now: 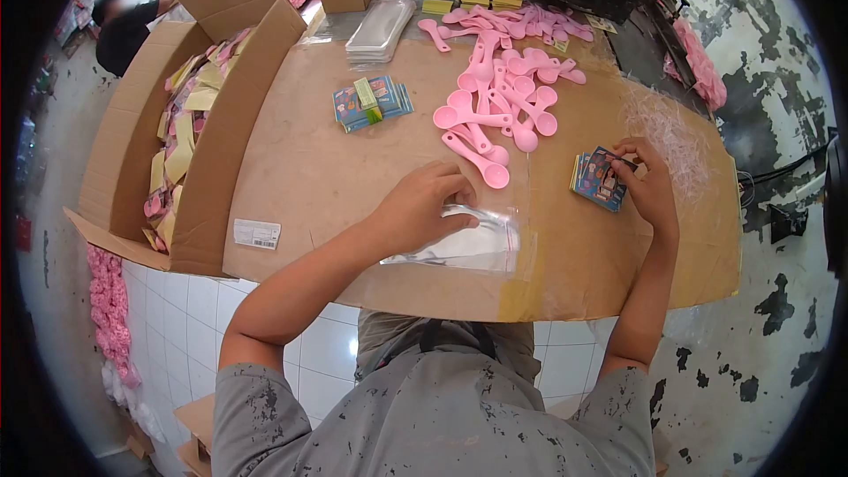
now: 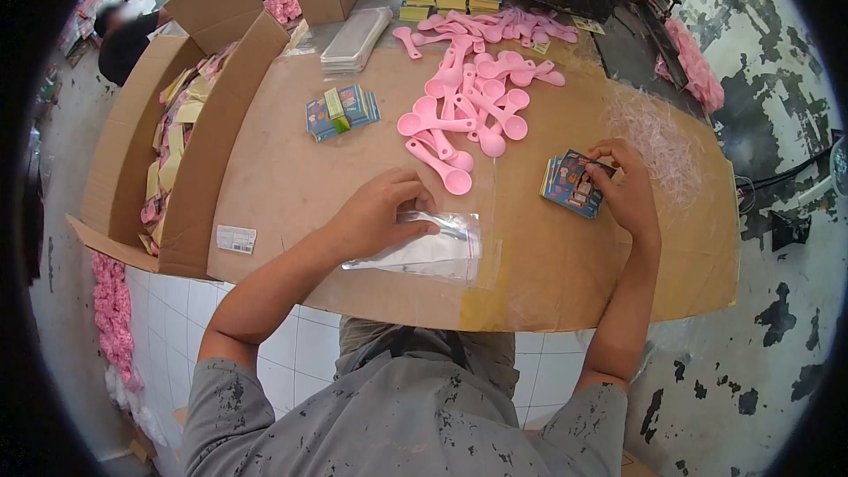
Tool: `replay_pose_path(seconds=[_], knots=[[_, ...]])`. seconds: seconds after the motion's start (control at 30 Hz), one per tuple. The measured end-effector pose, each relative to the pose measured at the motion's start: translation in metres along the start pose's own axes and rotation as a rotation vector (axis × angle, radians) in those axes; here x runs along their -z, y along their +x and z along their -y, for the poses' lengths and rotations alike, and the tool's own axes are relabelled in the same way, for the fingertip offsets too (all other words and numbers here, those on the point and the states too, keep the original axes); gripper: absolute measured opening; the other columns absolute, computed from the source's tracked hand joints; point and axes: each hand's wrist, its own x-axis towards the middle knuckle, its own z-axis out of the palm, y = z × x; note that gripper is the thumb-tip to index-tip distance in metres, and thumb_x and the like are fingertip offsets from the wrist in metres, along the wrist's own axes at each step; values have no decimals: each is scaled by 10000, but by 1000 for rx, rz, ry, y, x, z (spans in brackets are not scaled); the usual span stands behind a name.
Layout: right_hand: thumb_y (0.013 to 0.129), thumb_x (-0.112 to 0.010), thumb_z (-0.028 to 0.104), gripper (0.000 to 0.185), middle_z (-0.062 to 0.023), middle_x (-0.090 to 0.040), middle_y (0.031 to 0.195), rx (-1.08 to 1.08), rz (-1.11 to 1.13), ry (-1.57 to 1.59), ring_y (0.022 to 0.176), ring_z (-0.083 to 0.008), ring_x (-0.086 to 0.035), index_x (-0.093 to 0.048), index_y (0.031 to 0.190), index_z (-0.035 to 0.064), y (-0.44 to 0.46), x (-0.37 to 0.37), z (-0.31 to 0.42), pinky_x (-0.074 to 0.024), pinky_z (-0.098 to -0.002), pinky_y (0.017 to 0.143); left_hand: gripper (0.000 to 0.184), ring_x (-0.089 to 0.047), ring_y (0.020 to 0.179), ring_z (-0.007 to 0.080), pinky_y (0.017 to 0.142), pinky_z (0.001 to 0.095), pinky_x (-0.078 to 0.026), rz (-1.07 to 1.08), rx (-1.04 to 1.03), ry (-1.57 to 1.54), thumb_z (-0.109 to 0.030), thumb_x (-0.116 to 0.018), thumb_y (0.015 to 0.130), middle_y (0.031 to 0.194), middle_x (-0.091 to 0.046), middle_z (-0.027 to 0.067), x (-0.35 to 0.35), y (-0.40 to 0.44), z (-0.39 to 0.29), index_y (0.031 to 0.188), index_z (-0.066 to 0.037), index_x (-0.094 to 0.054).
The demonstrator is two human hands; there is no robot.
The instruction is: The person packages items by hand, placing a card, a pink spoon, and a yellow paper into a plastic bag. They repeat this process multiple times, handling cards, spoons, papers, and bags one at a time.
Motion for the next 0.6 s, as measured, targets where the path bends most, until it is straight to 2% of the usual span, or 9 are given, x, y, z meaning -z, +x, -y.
replay_pose_path(seconds=[0.07, 0.2, 0.3, 0.37, 0.43, 0.47, 0.53, 0.6], knots=[[891, -722, 81, 137, -31, -689, 998, -15, 20, 1, 1003, -171, -595, -678, 997, 6, 0, 3, -2, -443, -327, 896, 237, -615, 849, 252, 776, 377, -522, 5, 135, -159, -157, -854, 806, 902, -616, 78, -1, 0, -3, 953, -40, -710], [924, -713, 76, 133, -34, -692, 1024, 17, 13, 55, 1002, -164, -634, -674, 1029, 5, -3, 9, 4, -480, -326, 887, 191, -632, 833, 244, 756, 371, -530, -66, 12, -71, -135, -837, 823, 914, -644, 90, -4, -1, 2, 938, -33, -723], [963, -703, 70, 141, -45, -697, 1022, -83, 118, 630, 947, -158, -679, -671, 1083, 4, -12, 0, 24, -540, -309, 833, 157, -645, 863, 252, 785, 372, -531, -76, -72, 5, -110, -823, 828, 937, -666, 99, -2, 0, 3, 927, -33, -728], [988, -691, 69, 157, -56, -700, 1039, -43, 299, 816, 893, -155, -702, -663, 1126, -2, -19, -19, 28, -583, -302, 771, 138, -651, 870, 260, 800, 374, -530, -65, -150, 43, -92, -811, 831, 940, -676, 105, 3, 2, 3, 916, -30, -723], [960, -707, 50, 160, -80, -713, 1038, 37, 470, 784, 877, -169, -701, -676, 1108, -1, -22, -46, 47, -579, -319, 747, 124, -657, 887, 235, 831, 370, -533, -50, -162, -56, -67, -788, 846, 926, -682, 92, 4, 3, 0, 931, -20, -711], [949, -709, 46, 163, -90, -712, 1035, 75, 489, 602, 876, -175, -702, -682, 1103, 1, -22, -55, 59, -576, -320, 749, 118, -659, 895, 222, 846, 369, -534, -43, -165, -105, -54, -777, 853, 918, -685, 85, 4, 2, 0, 939, -15, -706], [927, -713, 38, 170, -111, -712, 1031, 153, 519, 238, 873, -187, -703, -693, 1093, 6, -20, -67, 77, -570, -321, 752, 107, -679, 925, 189, 871, 355, -546, -6, 6, -387, -44, -742, 893, 933, -699, 76, 4, -1, 2, 966, -5, -675], [903, -723, 27, 192, -90, -711, 978, 184, 507, 195, 821, -161, -684, -709, 1094, 10, -20, -70, 79, -557, -302, 725, 102, -695, 955, 165, 890, 341, -556, 9, 129, -585, -43, -713, 931, 954, -708, 73, 6, -3, 2, 992, 1, -645]])
